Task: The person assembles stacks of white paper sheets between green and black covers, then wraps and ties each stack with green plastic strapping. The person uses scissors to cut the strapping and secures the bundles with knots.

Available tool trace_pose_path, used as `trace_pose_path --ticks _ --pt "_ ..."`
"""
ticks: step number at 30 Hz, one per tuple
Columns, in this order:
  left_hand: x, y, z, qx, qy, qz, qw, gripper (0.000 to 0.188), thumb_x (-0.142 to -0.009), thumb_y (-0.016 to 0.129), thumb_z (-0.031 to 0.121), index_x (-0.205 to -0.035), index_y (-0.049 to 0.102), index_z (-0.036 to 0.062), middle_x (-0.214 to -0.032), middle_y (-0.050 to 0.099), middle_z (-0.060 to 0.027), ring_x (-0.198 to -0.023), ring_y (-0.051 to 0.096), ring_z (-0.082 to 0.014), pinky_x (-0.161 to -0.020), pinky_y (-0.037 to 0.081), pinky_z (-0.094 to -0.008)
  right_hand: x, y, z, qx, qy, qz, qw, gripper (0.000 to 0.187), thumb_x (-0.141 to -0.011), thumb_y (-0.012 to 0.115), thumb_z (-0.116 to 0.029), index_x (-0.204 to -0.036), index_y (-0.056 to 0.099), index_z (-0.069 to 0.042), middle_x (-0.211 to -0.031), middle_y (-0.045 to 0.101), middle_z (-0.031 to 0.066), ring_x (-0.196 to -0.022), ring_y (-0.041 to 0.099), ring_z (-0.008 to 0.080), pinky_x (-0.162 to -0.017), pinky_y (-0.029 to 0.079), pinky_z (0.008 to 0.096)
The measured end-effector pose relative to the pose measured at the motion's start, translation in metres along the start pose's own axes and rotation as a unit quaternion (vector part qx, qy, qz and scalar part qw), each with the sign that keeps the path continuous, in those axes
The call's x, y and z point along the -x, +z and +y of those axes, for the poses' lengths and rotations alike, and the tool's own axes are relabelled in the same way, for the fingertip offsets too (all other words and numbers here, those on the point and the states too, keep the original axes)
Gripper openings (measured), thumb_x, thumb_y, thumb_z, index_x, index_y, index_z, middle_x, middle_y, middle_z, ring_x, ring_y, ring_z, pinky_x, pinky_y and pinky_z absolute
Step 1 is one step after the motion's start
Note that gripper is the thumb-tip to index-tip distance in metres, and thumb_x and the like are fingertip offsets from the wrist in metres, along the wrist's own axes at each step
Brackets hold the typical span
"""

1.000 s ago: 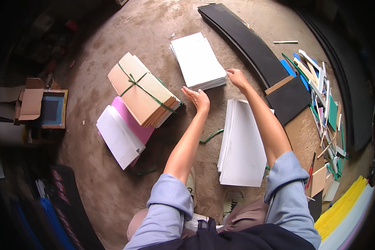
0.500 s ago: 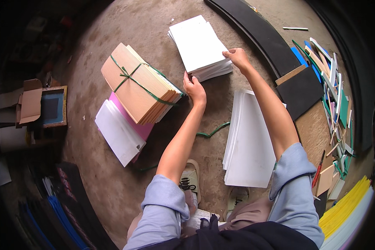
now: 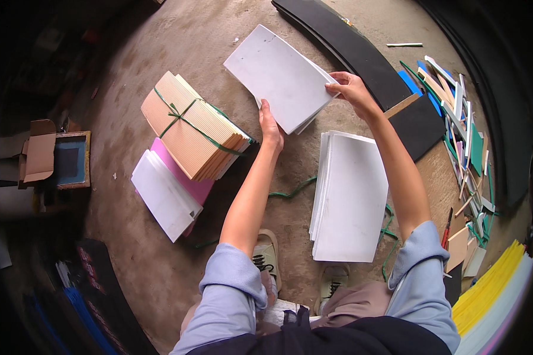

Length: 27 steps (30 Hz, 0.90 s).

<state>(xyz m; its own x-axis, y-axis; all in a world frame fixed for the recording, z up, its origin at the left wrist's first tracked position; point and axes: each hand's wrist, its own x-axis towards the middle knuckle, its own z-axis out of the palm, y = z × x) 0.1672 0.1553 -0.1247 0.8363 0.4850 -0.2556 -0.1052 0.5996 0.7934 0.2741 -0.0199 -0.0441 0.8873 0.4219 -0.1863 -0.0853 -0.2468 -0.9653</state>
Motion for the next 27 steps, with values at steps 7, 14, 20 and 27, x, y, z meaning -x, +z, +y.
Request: trace_pose_path --ticks 7,14,20,27 --pt "0.046 0.049 0.013 -0.035 0.014 -0.115 0.993 0.076 -0.078 0.047 0.062 -0.123 0.034 0.002 -0.11 0.05 -0.0098 -0.101 0.05 -0.0179 -0.083 0.045 -0.0311 0.101 -0.04 -0.091 0.157 -0.051 -0.055 0.985 0.063 -0.076 0.065 -0.028 -0.127 0.036 -0.002 -0.105 0.057 0.0209 -0.1 0.056 0.0266 -0.084 0.043 0.032" --pt "0.139 0.079 0.017 -0.185 -0.029 -0.233 0.954 0.076 -0.085 0.032 0.063 -0.133 0.027 0.0051 -0.116 0.048 -0.0136 -0.106 0.046 -0.0208 -0.09 0.037 -0.0315 0.201 -0.035 -0.134 0.375 -0.129 0.111 0.911 0.074 -0.077 0.055 -0.018 -0.135 0.013 -0.001 -0.116 0.046 0.0309 -0.101 0.053 0.0399 -0.088 0.043 0.0395" --pt "0.159 0.031 0.006 -0.249 -0.027 -0.125 0.96 0.069 -0.087 0.027 0.06 -0.131 0.03 0.0066 -0.111 0.052 -0.0131 -0.103 0.048 -0.0221 -0.09 0.037 -0.0372 0.255 -0.006 -0.073 0.525 0.013 0.115 0.843 0.084 -0.072 0.057 -0.012 -0.138 0.006 -0.01 -0.104 0.046 0.024 -0.082 0.058 0.0413 -0.075 0.047 0.0472" --pt "0.183 0.022 -0.003 -0.306 -0.009 -0.146 0.941 0.067 -0.089 0.035 0.052 -0.127 0.035 -0.0019 -0.117 0.05 -0.0154 -0.109 0.046 -0.0227 -0.095 0.033 -0.0319 0.267 -0.022 -0.053 0.446 -0.012 0.174 0.878 0.085 -0.068 0.059 -0.015 -0.138 0.012 -0.011 -0.106 0.047 0.0221 -0.088 0.057 0.0393 -0.078 0.048 0.0439"
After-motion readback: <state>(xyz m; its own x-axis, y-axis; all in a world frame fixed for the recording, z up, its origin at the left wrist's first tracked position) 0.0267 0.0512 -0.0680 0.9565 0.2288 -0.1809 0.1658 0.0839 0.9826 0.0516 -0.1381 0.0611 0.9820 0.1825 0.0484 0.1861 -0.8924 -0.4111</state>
